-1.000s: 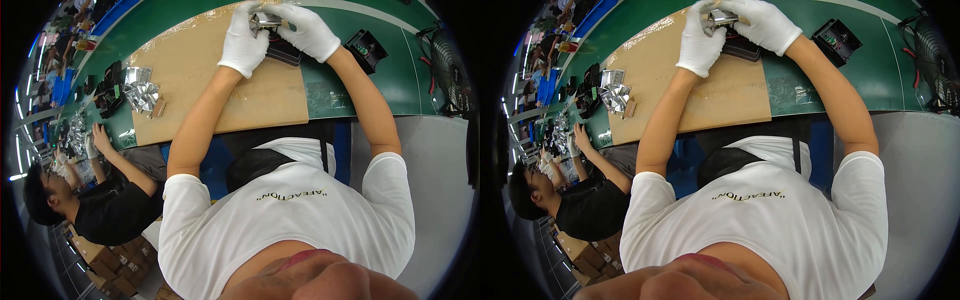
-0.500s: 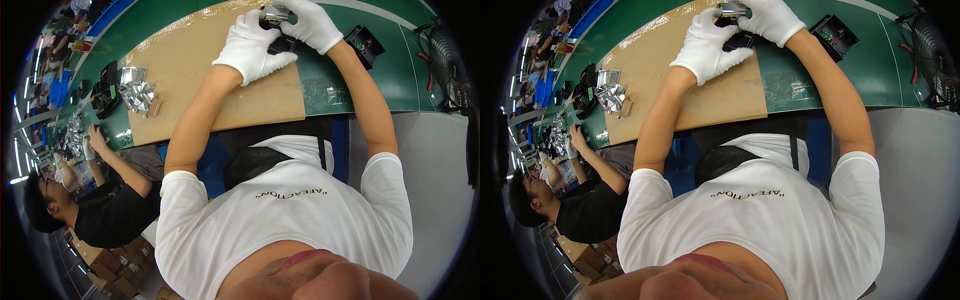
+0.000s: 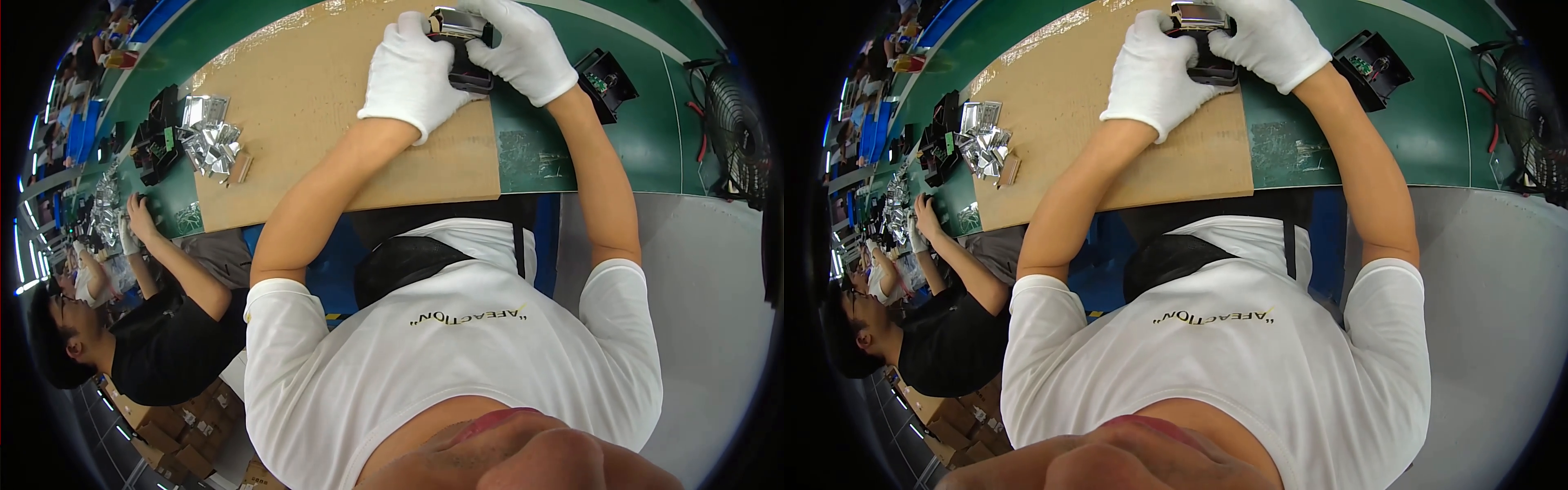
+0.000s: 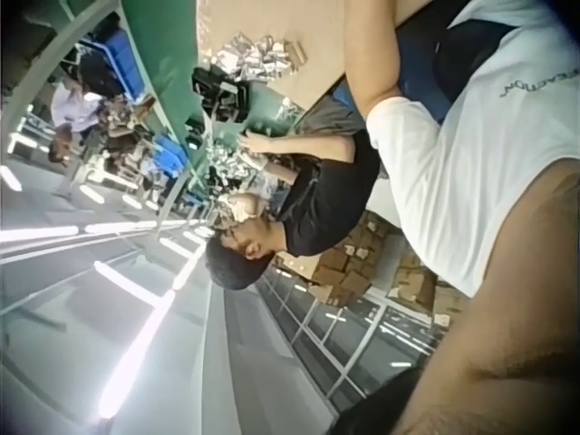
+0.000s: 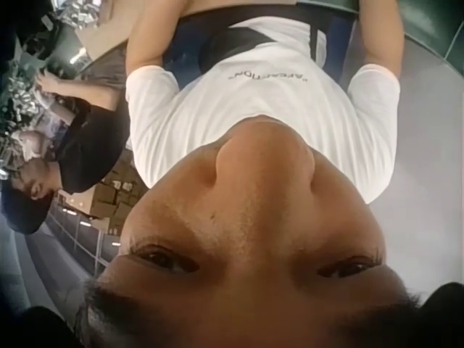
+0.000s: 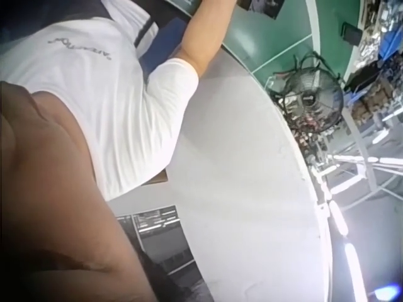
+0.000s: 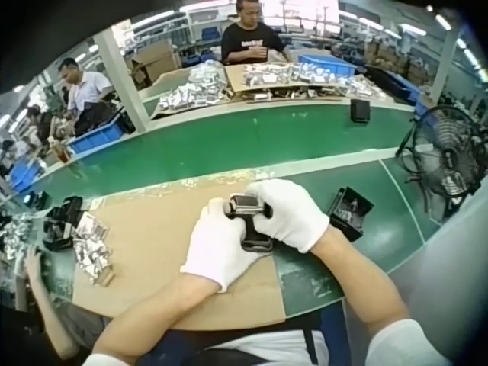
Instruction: Manually assembling electronic components and circuit boards into plastic housings at a factory workstation.
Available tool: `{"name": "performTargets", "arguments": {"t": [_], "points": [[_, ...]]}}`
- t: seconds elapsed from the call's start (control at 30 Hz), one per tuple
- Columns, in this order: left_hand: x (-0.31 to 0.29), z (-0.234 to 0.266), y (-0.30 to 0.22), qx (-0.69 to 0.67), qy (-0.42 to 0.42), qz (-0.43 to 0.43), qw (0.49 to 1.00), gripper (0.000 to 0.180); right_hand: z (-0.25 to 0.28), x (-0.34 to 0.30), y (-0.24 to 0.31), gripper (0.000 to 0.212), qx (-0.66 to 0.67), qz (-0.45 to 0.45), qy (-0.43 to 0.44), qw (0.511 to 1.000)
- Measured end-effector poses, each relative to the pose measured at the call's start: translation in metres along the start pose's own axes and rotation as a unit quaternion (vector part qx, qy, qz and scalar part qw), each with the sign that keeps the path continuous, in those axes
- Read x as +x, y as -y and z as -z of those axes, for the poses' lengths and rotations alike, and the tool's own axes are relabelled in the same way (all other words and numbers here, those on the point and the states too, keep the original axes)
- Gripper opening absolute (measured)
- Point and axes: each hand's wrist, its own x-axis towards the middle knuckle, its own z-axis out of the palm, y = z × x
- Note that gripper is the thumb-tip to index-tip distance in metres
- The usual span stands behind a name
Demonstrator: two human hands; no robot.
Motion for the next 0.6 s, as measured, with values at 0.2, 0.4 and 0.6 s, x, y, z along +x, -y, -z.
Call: {"name": "performTargets", "arguments": {"t": [0.2,0.4,0.6], "points": [[-0.002,0.0,0.033,-0.047,0.037,-0.069,0.996,0.061,-0.01,-0.004,-0.006,0.035,0.056,0.012,-0.019,0.998],[0.0,-0.006,0.051,-0.23,-0.025,-0.028,0.972,0.072,-0.006,0.001,0.005,0.036,0.036,0.12,-0.055,0.991],[0.014,0.012,0.047,-0.312,0.128,0.033,0.941,0.064,0.001,-0.003,0.015,0.035,-0.014,0.009,-0.016,1.0]]}}
